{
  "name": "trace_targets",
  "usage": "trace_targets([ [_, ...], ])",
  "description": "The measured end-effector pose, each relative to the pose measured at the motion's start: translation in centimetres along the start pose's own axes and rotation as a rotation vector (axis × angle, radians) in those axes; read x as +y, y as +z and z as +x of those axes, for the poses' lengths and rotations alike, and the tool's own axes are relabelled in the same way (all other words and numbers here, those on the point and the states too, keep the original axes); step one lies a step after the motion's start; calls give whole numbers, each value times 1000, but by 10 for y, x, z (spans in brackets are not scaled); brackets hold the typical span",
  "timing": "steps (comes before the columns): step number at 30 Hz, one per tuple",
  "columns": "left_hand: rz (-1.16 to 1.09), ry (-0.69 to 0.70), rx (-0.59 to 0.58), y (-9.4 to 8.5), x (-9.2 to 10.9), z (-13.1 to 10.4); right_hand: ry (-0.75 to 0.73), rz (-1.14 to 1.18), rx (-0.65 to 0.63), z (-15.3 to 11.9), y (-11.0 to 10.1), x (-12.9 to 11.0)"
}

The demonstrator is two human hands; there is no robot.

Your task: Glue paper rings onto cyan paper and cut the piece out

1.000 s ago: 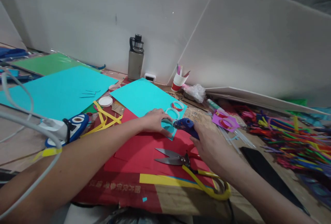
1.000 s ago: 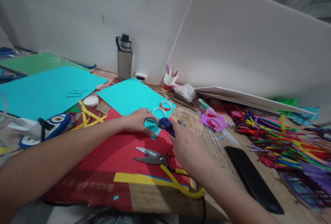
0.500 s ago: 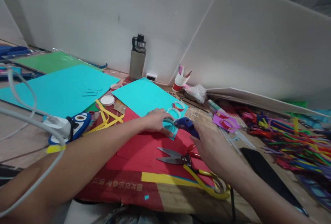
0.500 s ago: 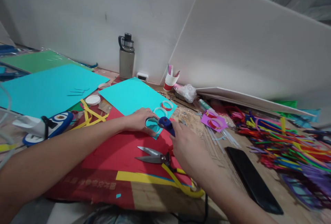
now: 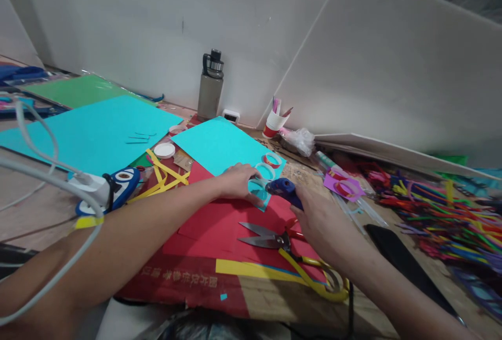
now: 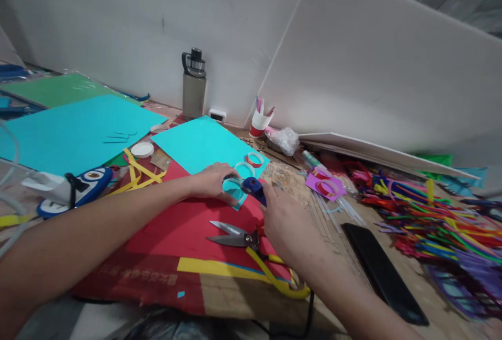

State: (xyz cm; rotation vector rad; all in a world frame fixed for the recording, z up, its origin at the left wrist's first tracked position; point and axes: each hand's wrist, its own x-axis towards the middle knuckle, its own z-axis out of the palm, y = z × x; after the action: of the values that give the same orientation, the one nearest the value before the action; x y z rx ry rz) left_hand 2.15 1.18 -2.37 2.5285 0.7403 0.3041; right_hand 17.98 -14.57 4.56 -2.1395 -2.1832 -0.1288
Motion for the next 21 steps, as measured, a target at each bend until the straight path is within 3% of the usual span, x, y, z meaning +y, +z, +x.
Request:
trace_targets([
  [10, -7, 13, 18, 2, -2, 1, 47, -12, -35, 10, -2, -6],
  [18, 15, 20, -6, 3, 2, -1, 94, -71, -115, 8, -15, -13],
  [21, 16, 25, 14, 3, 2, -2, 53, -95, -100, 7, -15, -13],
])
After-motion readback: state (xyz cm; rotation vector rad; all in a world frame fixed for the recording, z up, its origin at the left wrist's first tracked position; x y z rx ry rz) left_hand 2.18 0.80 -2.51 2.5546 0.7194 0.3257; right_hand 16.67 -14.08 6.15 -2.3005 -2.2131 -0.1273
